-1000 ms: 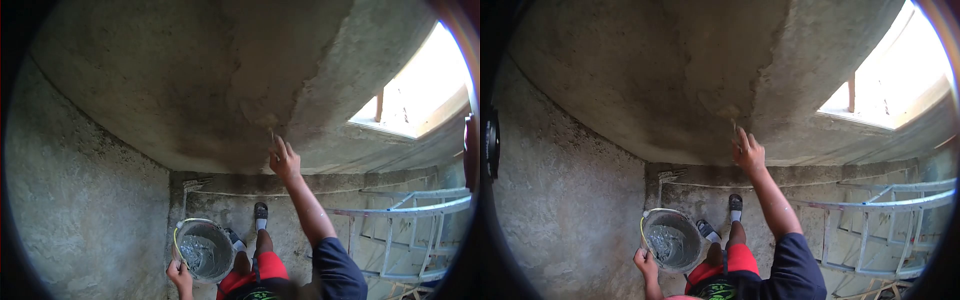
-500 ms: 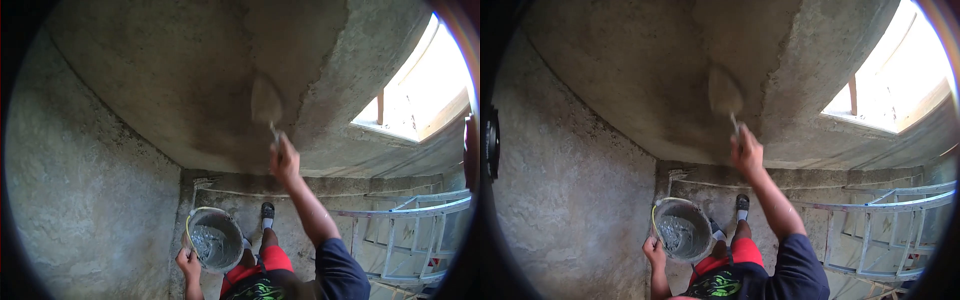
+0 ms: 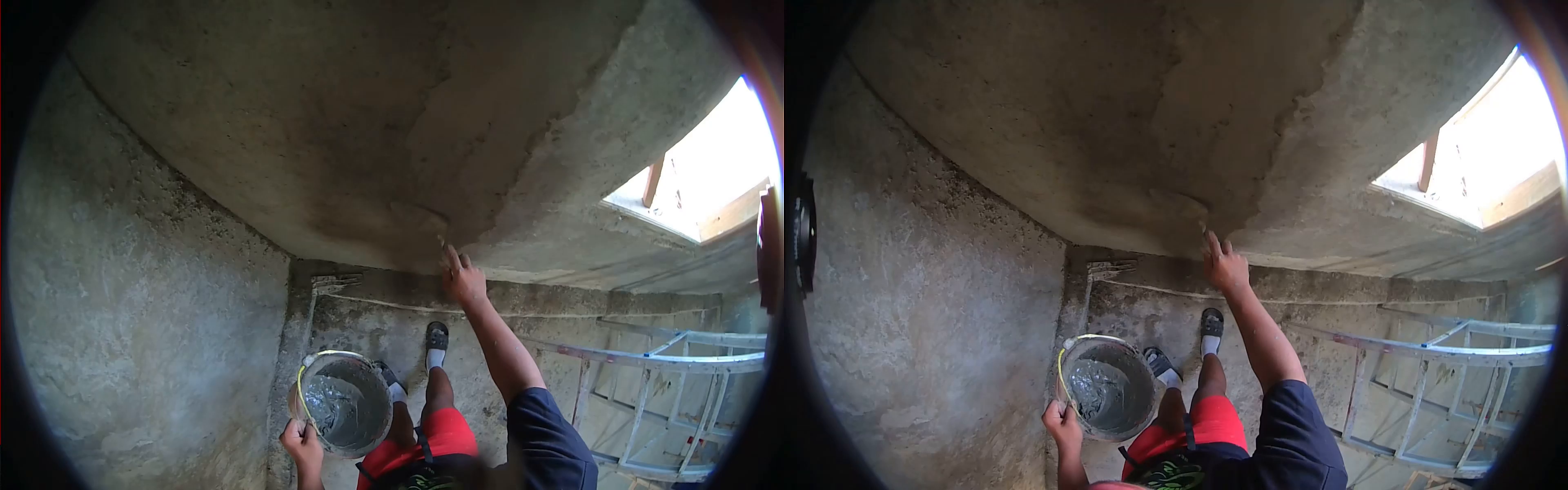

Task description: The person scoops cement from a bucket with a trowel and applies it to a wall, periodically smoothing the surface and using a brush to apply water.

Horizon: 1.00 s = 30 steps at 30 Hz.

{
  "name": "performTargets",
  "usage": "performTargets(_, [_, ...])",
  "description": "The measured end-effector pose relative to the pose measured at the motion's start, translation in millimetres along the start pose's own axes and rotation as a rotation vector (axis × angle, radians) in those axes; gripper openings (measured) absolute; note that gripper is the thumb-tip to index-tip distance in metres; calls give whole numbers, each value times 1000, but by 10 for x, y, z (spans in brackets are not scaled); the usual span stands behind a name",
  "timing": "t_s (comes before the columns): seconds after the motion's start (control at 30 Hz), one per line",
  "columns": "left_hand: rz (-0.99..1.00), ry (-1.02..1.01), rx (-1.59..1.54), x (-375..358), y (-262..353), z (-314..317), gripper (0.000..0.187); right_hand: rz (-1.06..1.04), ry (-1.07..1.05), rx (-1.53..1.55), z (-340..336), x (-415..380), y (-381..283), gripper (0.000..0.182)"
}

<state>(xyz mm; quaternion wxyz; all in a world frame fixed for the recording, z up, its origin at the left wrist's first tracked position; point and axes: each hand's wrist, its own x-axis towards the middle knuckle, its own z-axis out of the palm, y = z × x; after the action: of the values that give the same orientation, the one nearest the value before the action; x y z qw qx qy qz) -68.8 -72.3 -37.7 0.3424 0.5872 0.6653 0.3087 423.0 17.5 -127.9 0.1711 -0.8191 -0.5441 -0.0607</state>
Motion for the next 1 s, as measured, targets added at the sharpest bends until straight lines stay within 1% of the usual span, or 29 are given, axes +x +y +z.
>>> performTargets(0.03, [-16,-8,-17,-16,-38,-23,36,14,-2,-4,-27,-166,-11,50])
performTargets(0.1, [-2,-22,-9,-4,-60,-44,36,-10,-95,216,-133,-344,-62,50])
performTargets(0.13, [-5,-23,-1,0,-61,-48,36,-24,-32,278,-305,-365,-174,50])
performTargets(0.17, [-9,-24,11,-4,-48,-64,36,-20,-25,274,-449,-323,-286,50])
performTargets(0.23, [-3,-29,8,12,111,-80,36,-82,437,468,-756,-59,-506,48])
performTargets(0.3, [-4,-35,24,-1,149,-131,36,-40,477,511,-964,236,-667,46])
performTargets(0.33, [25,-34,18,2,107,-136,36,10,542,499,-1052,413,-750,47])
performTargets(0.37, [53,-33,11,30,81,-125,36,61,607,486,-1070,569,-806,48])
performTargets(0.4, [60,-34,17,36,105,-132,36,68,611,489,-1020,678,-836,48])
performTargets(0.47, [54,-38,-11,21,191,-137,37,224,563,377,-852,825,-854,50])
performTargets(0.6, [36,-47,34,2,117,-123,42,319,496,405,-178,627,-934,51])
performTargets(0.63, [9,-48,-10,7,97,-130,43,325,490,408,-1,490,-931,51])
performTargets(0.7, [-17,-42,-55,49,10,-124,44,442,273,451,309,226,-961,50])
performTargets(0.77, [27,-82,24,81,-163,-143,41,463,150,476,563,-195,-916,48])
performTargets(0.8, [18,-80,26,94,-163,-159,41,445,106,505,637,-507,-903,48])
performTargets(0.87, [160,-41,69,220,18,-92,32,407,45,534,556,-946,-794,48])
performTargets(0.9, [124,-45,59,248,172,-79,18,431,-94,530,454,-1249,-739,48])
performTargets(0.93, [65,-44,-1,301,308,-62,9,457,-270,525,247,-1616,-745,48])
performTargets(0.97, [42,-6,7,330,368,-44,8,485,-248,548,132,-1894,-692,38])
performTargets(1.0, [140,69,27,362,331,-21,8,436,-280,537,-165,-2063,-690,32])
